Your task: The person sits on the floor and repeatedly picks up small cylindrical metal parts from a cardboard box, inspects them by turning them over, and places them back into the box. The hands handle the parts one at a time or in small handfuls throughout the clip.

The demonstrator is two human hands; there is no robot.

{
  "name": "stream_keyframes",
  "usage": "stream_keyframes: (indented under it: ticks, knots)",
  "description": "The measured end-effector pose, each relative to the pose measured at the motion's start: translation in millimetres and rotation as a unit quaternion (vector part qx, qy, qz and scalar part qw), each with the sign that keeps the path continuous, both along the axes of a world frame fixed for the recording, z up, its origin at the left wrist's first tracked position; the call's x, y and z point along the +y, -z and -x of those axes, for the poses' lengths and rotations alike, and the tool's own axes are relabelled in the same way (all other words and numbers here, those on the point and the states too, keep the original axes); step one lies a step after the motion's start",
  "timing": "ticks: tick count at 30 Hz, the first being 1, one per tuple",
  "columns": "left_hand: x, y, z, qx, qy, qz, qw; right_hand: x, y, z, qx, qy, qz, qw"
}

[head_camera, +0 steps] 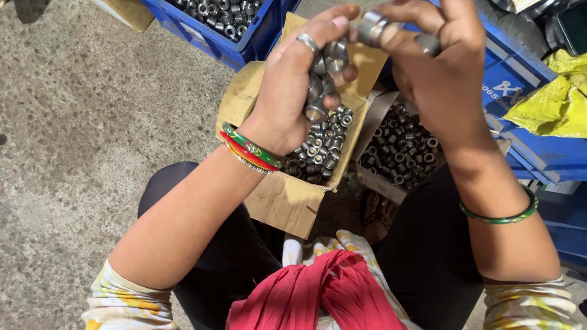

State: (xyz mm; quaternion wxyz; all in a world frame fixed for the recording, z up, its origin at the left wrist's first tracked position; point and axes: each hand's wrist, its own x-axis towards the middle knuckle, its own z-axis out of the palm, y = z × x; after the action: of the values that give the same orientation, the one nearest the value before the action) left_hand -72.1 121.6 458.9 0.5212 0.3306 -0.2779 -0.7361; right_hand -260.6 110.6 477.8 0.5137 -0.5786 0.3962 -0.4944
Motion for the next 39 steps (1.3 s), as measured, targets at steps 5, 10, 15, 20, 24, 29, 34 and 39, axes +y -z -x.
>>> stream_keyframes:
  ticks: [5, 10, 15, 20, 24, 29, 34, 39]
  knots:
    - [5.5, -7.2, 1.0, -0.034, 0.055, 0.001, 0.998, -13.7, 6.9, 10.3, -0.099, -0.058, -0.053, 0.992]
    - [2.1, -8.5, 5.4, -0.063, 0.035, -0.020, 0.997, -14.3, 14.0, 10.7, -0.065, -0.047, -0.037, 0.996]
    - [4.6, -7.7, 2.9, -0.070, 0.039, 0.009, 0.997, -14.8, 10.9, 6.8, 0.029, -0.056, 0.084, 0.995]
    - [6.7, -9.2, 2.0, -0.061, 0.036, 0.006, 0.997, -9.3, 4.7, 7.9, 0.051, -0.049, 0.045, 0.996]
    - [4.8, -12.8, 2.5, -0.080, 0.013, 0.001, 0.997, -4.3, -3.2, 9.4, 0.046, -0.061, 0.028, 0.997]
    - [5.3, -17.4, 0.8, -0.074, 0.009, 0.023, 0.997, -0.5, -11.9, 6.6, 0.134, -0.045, 0.122, 0.982]
    - [6.2, -20.5, -1.5, -0.054, 0.018, 0.001, 0.998, 0.4, -13.2, 10.4, 0.223, -0.045, 0.238, 0.944]
    - [8.3, -22.3, -1.6, -0.048, 0.034, 0.002, 0.998, 0.5, -6.3, 9.4, 0.242, -0.023, 0.217, 0.946]
